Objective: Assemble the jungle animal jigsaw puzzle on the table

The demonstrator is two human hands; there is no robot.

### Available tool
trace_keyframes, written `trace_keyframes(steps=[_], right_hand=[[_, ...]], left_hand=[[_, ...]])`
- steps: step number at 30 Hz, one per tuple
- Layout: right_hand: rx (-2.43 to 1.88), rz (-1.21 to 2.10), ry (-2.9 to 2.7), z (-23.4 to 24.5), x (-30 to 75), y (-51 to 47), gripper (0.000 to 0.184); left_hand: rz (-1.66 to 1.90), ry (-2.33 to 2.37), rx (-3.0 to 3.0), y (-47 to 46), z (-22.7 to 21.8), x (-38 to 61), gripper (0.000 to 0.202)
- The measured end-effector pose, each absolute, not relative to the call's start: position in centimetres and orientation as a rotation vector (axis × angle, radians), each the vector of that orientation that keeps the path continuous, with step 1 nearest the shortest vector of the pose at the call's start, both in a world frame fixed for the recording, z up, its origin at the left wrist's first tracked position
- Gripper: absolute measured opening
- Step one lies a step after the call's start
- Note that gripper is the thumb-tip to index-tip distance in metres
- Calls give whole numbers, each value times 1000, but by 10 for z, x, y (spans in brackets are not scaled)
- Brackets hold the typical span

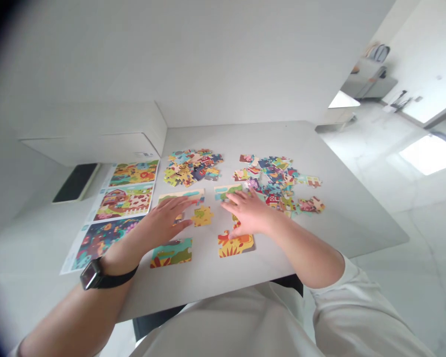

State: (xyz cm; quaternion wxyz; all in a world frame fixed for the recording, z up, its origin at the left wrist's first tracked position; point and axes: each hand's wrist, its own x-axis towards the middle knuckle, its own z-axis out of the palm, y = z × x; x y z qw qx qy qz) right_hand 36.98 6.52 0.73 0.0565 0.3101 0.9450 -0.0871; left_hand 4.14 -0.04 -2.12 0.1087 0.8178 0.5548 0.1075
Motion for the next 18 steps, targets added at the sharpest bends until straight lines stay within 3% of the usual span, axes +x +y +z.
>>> trace_keyframes(steps=[10,14,16,18], right_hand=[[960,-375,3026,17,356,64,73],[961,-694,3030,34,381,86,60],[1143,-901,3012,42,408,107,51],[1592,-968,3006,45,440,131,48]], left_hand=[[297,1601,2469,4,-24,36,60],[337,1678,2491,4,-26,33,53],[380,1674,2523,5,-26,31,50],[424,1647,2557,5,-27,30,50]])
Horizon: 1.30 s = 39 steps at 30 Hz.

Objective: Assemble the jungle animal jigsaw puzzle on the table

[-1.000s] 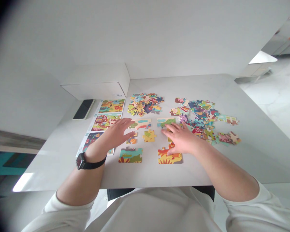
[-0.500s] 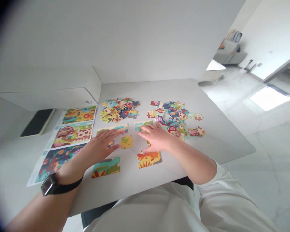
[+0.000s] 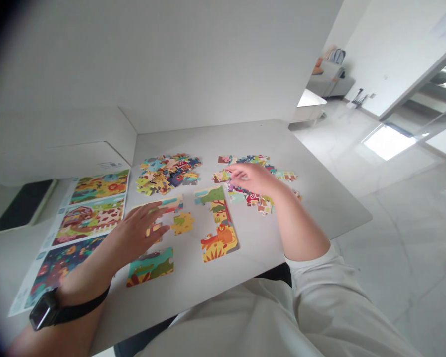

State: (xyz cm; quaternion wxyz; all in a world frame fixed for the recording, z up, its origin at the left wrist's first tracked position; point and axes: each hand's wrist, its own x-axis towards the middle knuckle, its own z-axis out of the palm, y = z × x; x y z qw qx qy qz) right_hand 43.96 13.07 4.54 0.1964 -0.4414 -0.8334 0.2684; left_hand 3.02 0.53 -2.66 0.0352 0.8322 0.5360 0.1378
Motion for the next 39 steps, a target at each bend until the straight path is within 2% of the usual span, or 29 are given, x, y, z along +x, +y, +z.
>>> trace_keyframes(steps=[4,6,9,13,16,21,28,31,35,39], right_hand=[[-1791,395,-1868,29,491,172,37],[-1977,251,-1854,16,503,184,36],[-2113,131,-1905,0,504,193,39],[-2197,131,-1972,-8,496,200,53],[-2198,148,-1972,-9,494,203,59],[-2210,160,-1931,-8,497,204,59],[-2246,194,-1829,-9,493,206,45],[-2141,234,-1752,-11,495,207,39],[-1992,394,-1640,-7,498,205,20],[-1651,664,-1405,4,485,194,26]], left_hand=[[479,1637,2587,7,-28,29,52],[482,1644,2584,8,-28,28,53],[496,1650,2567,8,-28,27,53],[519,1660,2544,7,-26,26,52],[505,1669,2557,7,-25,27,54],[522,1679,2564,5,-21,29,54],[541,1716,2551,3,-16,32,52],[552,1702,2577,3,-16,32,52],[549,1700,2596,3,-15,30,51],[558,1725,2572,3,-13,28,50]])
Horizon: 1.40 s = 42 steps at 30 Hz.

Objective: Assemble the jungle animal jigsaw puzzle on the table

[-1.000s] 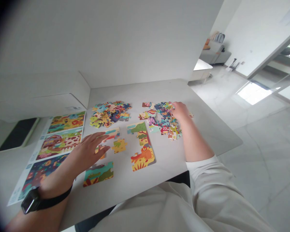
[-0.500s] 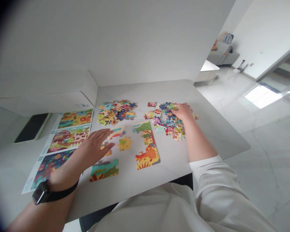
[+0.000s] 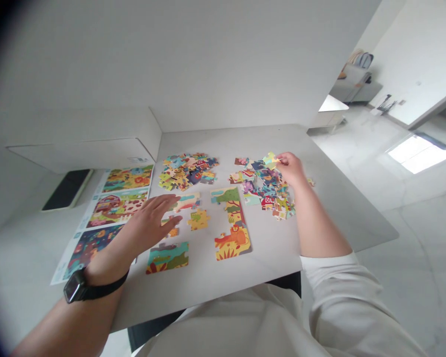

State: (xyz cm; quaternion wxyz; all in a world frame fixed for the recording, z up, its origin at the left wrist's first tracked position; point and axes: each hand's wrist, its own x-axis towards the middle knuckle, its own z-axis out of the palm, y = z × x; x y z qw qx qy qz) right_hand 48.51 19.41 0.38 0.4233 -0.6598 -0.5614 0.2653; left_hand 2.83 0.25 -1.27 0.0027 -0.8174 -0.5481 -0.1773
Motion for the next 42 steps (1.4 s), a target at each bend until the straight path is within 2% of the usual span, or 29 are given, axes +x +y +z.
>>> trace_keyframes(steps=[4,9,13,16,20,25,31,38,42], right_hand=[[-1309,1044,-1297,14,455,172,36],[-1190,1341,-1307,21,405,132,45],[-1179,1557,-1429,18,367,99,49],[-1141,1663,-1485,14,347,79,50],[-1124,1729,-1551,14,331,62,48],[-1145,1740,-1614,14,322,55,47],[-1129,1751,-1623,8,321,54,48],[-1070,1754,-1661,2,323,55,40],[-1074,1606,-1743,-5,326,59,43]], left_hand=[[-581,-1764,-2550,3,-8,28,50],[-678,-1862,-2541,1,2,36,41],[-971,-1968,-2570,-3,13,48,37],[-1181,-2256,-2568,-4,18,56,38],[-1390,-2460,-2672,-5,18,63,46],[-1558,-2608,-2707,-5,17,69,45],[-1604,-2731,-2629,-5,19,71,45],[-1584,-2682,-2616,-2,12,68,45],[-1523,-2670,-2618,-1,10,67,44]])
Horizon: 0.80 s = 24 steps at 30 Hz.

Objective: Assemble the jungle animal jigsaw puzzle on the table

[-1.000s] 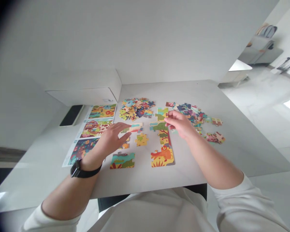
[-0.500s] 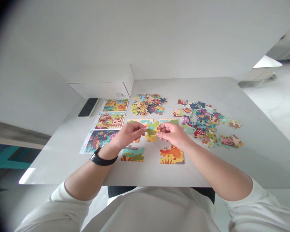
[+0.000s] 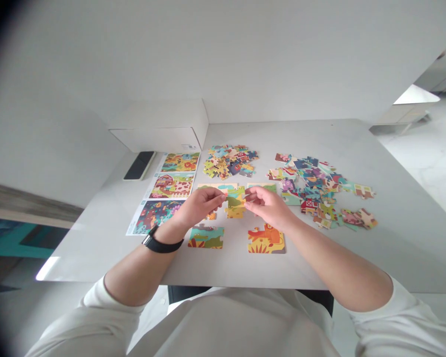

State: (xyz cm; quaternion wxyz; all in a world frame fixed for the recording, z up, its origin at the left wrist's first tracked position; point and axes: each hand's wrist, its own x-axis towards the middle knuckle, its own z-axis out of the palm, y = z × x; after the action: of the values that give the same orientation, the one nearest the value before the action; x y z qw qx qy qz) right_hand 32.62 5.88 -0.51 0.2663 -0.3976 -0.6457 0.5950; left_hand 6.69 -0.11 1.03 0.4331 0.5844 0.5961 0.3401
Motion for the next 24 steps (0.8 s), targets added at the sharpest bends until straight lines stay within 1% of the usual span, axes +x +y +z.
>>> trace_keyframes(steps=[3,6,8,14,20,24], right_hand=[[-1012,1454,-1863,-9,330,60,55],[-943,1394,-1963,-10,332,58,71],[-925,1353,-2007,-10,332,57,77],[-939,1209,-2097,-9,330,55,66],[-947,1160,-2110,-2,331,54,63],[-946,1143,-2103,-1,331,55,61]], left_hand=[[842,1503,1463,-1,10,67,44],[829,1509,1479,-1,10,67,42],[817,1502,1488,-1,9,67,42],[821,1477,1484,-2,9,69,42],[827,1462,1442,-3,13,70,41],[841,1442,1420,-2,14,69,46]])
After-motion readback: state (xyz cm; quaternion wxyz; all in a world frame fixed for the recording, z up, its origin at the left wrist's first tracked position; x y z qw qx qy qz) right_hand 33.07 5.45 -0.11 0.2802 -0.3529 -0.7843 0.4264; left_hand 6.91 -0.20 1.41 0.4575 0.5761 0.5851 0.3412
